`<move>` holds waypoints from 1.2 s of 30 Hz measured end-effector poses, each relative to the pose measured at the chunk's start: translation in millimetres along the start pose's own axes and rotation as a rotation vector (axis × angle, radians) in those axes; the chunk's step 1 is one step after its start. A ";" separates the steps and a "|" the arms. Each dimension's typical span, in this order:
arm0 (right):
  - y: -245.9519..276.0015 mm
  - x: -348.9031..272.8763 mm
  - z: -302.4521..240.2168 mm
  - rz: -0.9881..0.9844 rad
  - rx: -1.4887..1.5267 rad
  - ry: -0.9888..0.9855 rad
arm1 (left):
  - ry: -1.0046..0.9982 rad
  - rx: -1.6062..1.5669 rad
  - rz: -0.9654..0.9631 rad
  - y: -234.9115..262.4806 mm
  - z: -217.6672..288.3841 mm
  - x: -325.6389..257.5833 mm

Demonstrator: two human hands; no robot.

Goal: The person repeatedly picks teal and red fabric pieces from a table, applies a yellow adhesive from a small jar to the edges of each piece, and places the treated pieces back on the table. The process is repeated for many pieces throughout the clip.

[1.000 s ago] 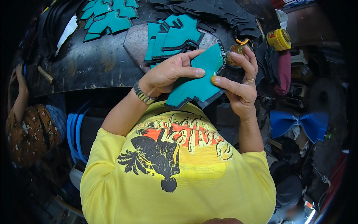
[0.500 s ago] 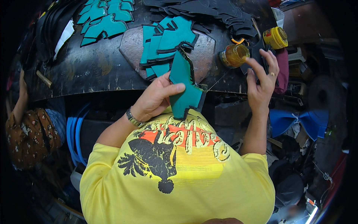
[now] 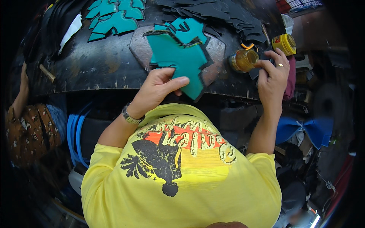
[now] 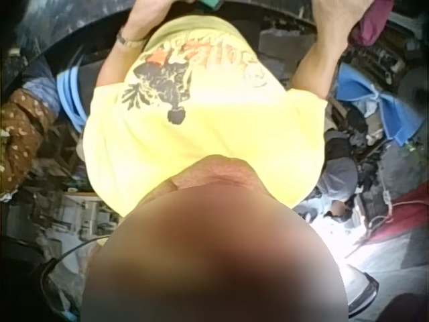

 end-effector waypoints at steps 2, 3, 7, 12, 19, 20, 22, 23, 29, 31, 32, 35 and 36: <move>17.5 -6.1 -12.6 0.118 0.211 -0.033 | -0.050 -0.034 0.029 -6.7 2.6 8.8; 18.3 -10.3 -16.8 0.154 0.405 -0.078 | -0.074 -0.042 0.030 -10.3 3.8 12.8; -13.2 -21.5 -54.7 0.063 0.855 -0.016 | -0.113 -0.120 0.019 -22.3 1.0 22.7; -48.1 -24.9 -68.3 -0.081 0.849 -0.003 | -0.082 -0.196 -0.002 -24.0 -4.9 23.1; -55.9 -29.0 -78.4 -0.083 0.921 -0.017 | -0.044 -0.378 -0.064 -28.3 -7.8 23.8; -55.5 -28.7 -78.4 -0.085 0.938 -0.019 | -0.038 -0.391 -0.071 -29.0 -7.4 24.1; -53.8 -27.8 -80.3 -0.082 0.888 0.013 | -0.027 -0.477 -0.115 -32.3 -5.0 24.4; -53.2 -27.4 -80.9 -0.080 0.863 0.029 | -0.032 -0.509 -0.140 -33.8 -2.6 24.2; -57.2 -25.4 -78.0 -0.128 1.014 0.083 | 0.048 -0.703 -0.199 -38.1 -3.9 24.7; -58.7 -26.9 -76.8 -0.149 1.043 0.093 | 0.069 -0.743 -0.202 -38.9 -6.6 26.0; -59.2 -27.8 -76.4 -0.160 1.057 0.098 | 0.078 -0.758 -0.197 -38.6 -8.0 26.8; -58.1 -30.9 -73.7 -0.168 1.090 0.099 | 0.128 -0.763 -0.161 -38.9 -15.3 28.4; -56.2 -31.6 -73.6 -0.160 1.089 0.113 | 0.119 -0.779 -0.176 -40.4 -14.1 28.6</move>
Point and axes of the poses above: each hand's wrist, its own x-axis towards the middle knuckle, its own y-axis out of the back of the hand, z = x × y, the point moved 9 cm from there along x, towards the middle knuckle, and after that the axes turned 4 degrees about -x, right-handed, at the moved point
